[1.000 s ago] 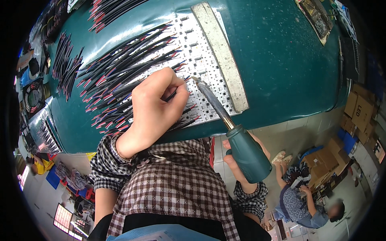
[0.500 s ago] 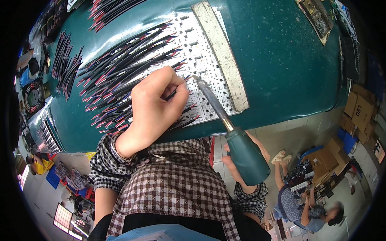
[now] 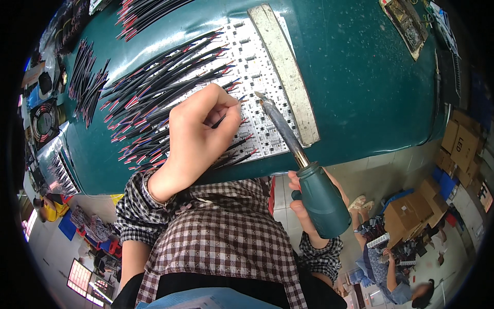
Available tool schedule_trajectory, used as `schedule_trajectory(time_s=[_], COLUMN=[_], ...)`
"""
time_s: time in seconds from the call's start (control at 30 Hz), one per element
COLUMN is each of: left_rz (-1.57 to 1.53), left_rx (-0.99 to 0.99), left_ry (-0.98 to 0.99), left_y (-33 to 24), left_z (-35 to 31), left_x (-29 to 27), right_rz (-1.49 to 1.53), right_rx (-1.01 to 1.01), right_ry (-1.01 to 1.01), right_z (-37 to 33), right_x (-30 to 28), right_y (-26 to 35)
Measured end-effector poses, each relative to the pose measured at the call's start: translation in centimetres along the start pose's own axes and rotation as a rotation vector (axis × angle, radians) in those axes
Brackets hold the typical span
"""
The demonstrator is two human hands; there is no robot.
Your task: The person places wires onto a circuit board assembly jig by hand.
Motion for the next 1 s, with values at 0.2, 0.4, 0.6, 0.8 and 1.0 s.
schedule_trajectory(time_s=[0.2,0.4,0.6,0.8,1.0], left_rz=[-0.04,-0.085,-0.014,0.032,0.067], left_rx=[-0.103,-0.118,-0.083,-0.015,0.0], left_ry=[0.001,0.026,0.012,0.021,0.056], left_y=[0.2,0.4,0.1,-0.3,-0.1], left_z=[0.4,0.4,0.4,0.5,0.5], left_x=[-0.1,-0.1,0.0,0.1,-0.1], right_rz=[-0.016,-0.038,-0.078,-0.181,-0.22], right_rx=[-0.014,-0.054,-0.068,-0.106,-0.107], right_ry=[0.002,0.015,0.013,0.011,0.027], right_z=[0.0,0.1,0.1,0.1,0.4], right_x=[0.0,0.0,-0.2,-0.4,-0.2], right_y=[-0.2,-0.5,-1.0,-1.3,-1.0])
Point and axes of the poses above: each hand's wrist, its own z-axis towards the middle knuckle, its own x-axis out of the palm, y = z × x, the point moved 3 cm from there along z, towards the middle knuckle, and after that the axes turned 6 degrees about x, right-handed, at the moved point
